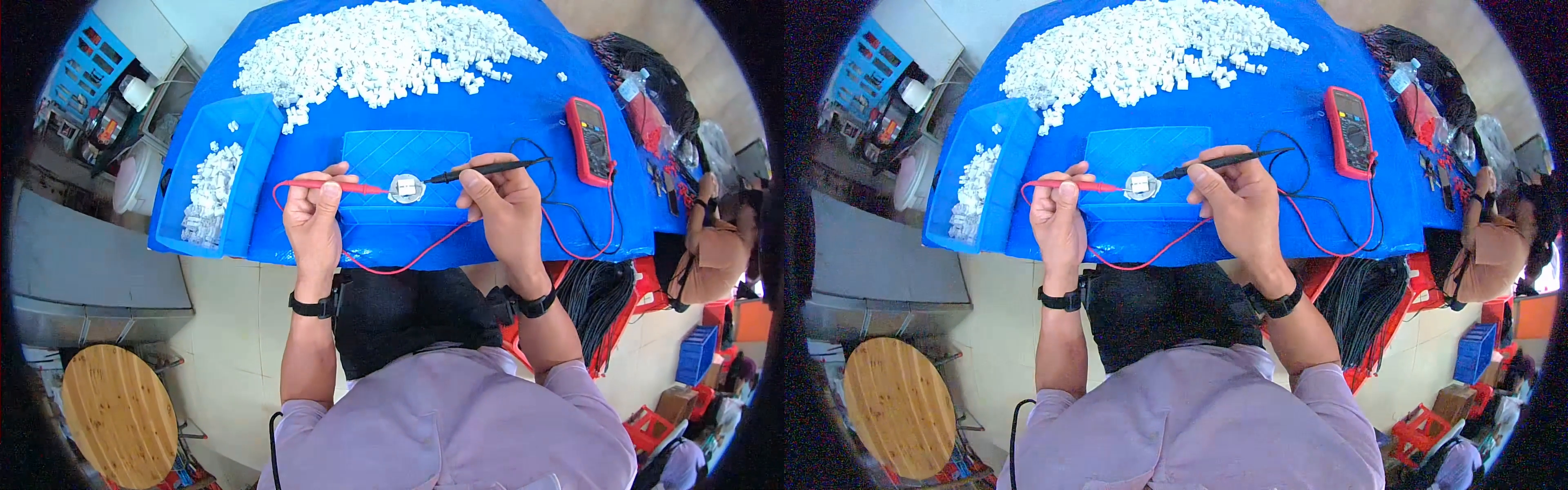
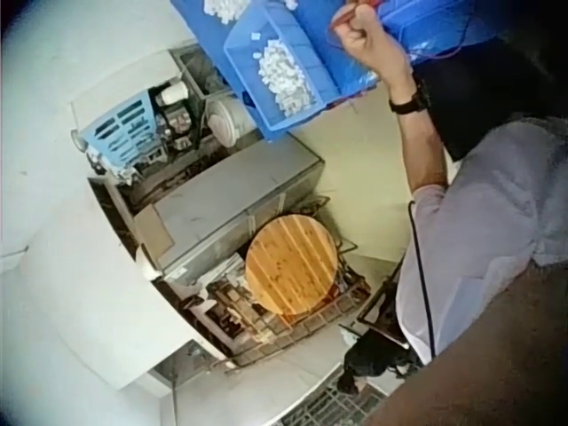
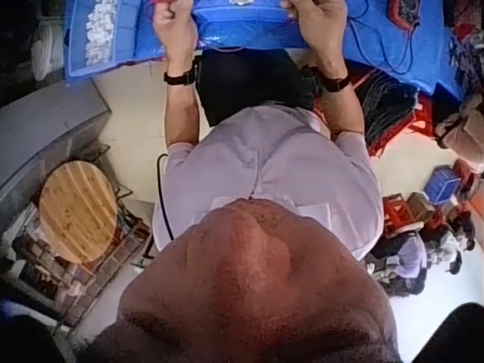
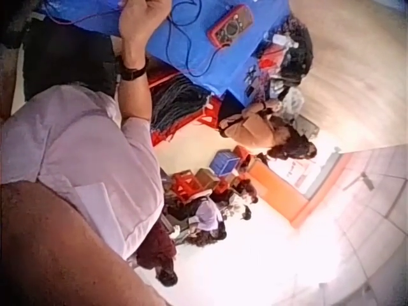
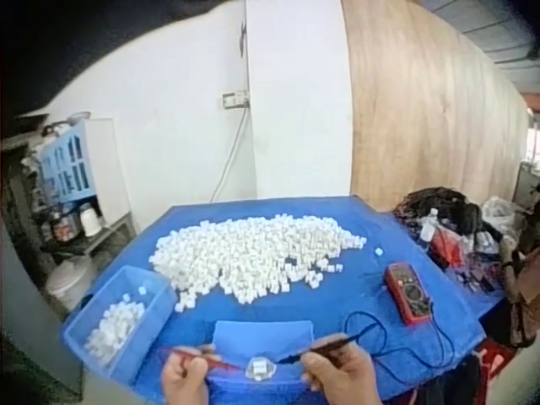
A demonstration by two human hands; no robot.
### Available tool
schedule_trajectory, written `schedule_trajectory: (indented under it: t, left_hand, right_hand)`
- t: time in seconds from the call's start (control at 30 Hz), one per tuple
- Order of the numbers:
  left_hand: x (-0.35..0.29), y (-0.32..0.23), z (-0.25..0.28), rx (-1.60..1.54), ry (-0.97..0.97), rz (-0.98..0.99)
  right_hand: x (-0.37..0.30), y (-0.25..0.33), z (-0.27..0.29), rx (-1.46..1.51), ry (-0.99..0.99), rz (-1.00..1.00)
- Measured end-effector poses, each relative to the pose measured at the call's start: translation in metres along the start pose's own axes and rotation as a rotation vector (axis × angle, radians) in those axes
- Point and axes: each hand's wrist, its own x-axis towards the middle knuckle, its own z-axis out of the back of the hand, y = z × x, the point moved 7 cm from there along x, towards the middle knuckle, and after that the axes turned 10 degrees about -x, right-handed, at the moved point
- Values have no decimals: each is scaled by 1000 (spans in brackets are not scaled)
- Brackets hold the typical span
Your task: The person tests white components by placing them one at a time onto a blue box, touching them with multimeter probes, and then moving them into a blue bin.
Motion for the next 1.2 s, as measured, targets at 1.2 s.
schedule_trajectory:
  t: [1.2]
  left_hand:
    - [2,16,15,-190,-88,62]
  right_hand:
    - [12,133,-137,-868,464,828]
